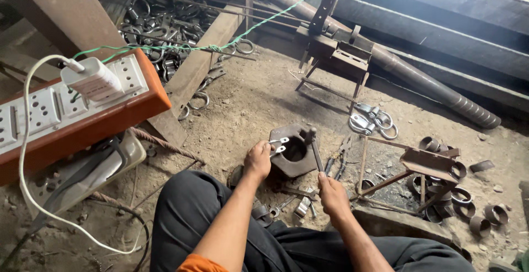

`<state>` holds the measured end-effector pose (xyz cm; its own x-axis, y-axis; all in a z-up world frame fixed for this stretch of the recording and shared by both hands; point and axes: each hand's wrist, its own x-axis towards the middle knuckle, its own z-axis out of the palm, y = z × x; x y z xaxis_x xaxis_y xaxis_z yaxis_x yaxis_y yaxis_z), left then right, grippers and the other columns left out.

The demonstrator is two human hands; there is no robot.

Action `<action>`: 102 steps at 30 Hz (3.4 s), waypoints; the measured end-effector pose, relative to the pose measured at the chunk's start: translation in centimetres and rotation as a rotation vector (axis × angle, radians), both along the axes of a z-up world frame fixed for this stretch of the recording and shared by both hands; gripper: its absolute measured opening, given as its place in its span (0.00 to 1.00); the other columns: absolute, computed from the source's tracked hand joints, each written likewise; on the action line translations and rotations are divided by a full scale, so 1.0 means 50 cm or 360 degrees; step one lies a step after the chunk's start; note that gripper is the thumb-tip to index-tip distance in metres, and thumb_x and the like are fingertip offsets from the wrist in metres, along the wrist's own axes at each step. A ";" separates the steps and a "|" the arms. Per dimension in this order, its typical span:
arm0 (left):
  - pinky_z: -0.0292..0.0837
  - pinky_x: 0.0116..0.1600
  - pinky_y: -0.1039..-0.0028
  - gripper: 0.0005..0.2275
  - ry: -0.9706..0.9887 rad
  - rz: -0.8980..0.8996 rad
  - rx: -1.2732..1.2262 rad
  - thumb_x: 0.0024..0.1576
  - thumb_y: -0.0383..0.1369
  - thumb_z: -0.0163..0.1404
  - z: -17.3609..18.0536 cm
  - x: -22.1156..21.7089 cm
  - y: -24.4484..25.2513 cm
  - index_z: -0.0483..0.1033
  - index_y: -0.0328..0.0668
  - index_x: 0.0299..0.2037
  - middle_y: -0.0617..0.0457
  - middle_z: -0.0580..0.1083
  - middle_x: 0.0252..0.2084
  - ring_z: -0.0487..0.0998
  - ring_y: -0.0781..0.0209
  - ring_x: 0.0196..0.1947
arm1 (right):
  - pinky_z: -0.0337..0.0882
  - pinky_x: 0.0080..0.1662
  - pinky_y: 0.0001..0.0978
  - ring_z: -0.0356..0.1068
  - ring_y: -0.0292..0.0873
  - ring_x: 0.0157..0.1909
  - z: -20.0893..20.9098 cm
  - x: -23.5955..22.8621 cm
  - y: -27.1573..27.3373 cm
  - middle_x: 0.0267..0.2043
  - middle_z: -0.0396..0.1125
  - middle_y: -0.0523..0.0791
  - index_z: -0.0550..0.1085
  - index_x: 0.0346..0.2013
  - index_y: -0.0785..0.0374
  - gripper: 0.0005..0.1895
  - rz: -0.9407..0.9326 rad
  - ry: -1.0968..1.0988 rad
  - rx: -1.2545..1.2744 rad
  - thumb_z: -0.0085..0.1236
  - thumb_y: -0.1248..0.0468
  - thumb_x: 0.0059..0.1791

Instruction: The person sits on the floor and assembles a metal shackle by inserting a pin into a metal ring and a flat plate. They use a hammer to tap the pin into place and a wrench to tighten the assembly.

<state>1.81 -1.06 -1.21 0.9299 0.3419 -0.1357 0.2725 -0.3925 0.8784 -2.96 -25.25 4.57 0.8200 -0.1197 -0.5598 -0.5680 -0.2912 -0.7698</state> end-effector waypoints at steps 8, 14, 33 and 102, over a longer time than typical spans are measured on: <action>0.51 0.57 0.56 0.15 0.0144 -0.0210 0.0635 0.66 0.49 0.35 0.118 -0.052 -0.006 0.74 0.56 0.41 0.60 0.77 0.46 0.68 0.55 0.50 | 0.53 0.18 0.32 0.52 0.35 0.16 0.060 -0.076 0.078 0.19 0.57 0.38 0.66 0.27 0.57 0.22 0.0045 -0.0061 0.0073 0.36 0.48 0.58; 0.66 0.52 0.53 0.15 0.0185 -0.0312 0.0560 0.66 0.47 0.34 0.156 -0.075 -0.001 0.71 0.51 0.45 0.51 0.77 0.47 0.75 0.44 0.47 | 0.52 0.20 0.34 0.50 0.38 0.18 0.148 -0.082 0.105 0.21 0.56 0.41 0.65 0.30 0.60 0.23 -0.0017 0.0226 -0.0037 0.36 0.47 0.59; 0.71 0.47 0.45 0.15 0.0177 -0.0152 0.0425 0.65 0.47 0.38 0.057 -0.050 0.007 0.74 0.48 0.44 0.39 0.78 0.42 0.77 0.31 0.45 | 0.59 0.29 0.41 0.57 0.46 0.22 0.033 -0.006 -0.021 0.19 0.59 0.47 0.68 0.26 0.68 0.28 0.0118 -0.0684 0.0012 0.40 0.49 0.60; 0.72 0.37 0.81 0.13 -0.0173 -0.0990 -0.0680 0.68 0.34 0.41 0.337 -0.140 -0.010 0.78 0.37 0.53 0.56 0.80 0.38 0.74 0.75 0.31 | 0.75 0.38 0.38 0.67 0.39 0.33 0.261 -0.086 0.011 0.33 0.65 0.44 0.64 0.59 0.52 0.20 -0.0893 -0.0261 0.1341 0.39 0.50 0.54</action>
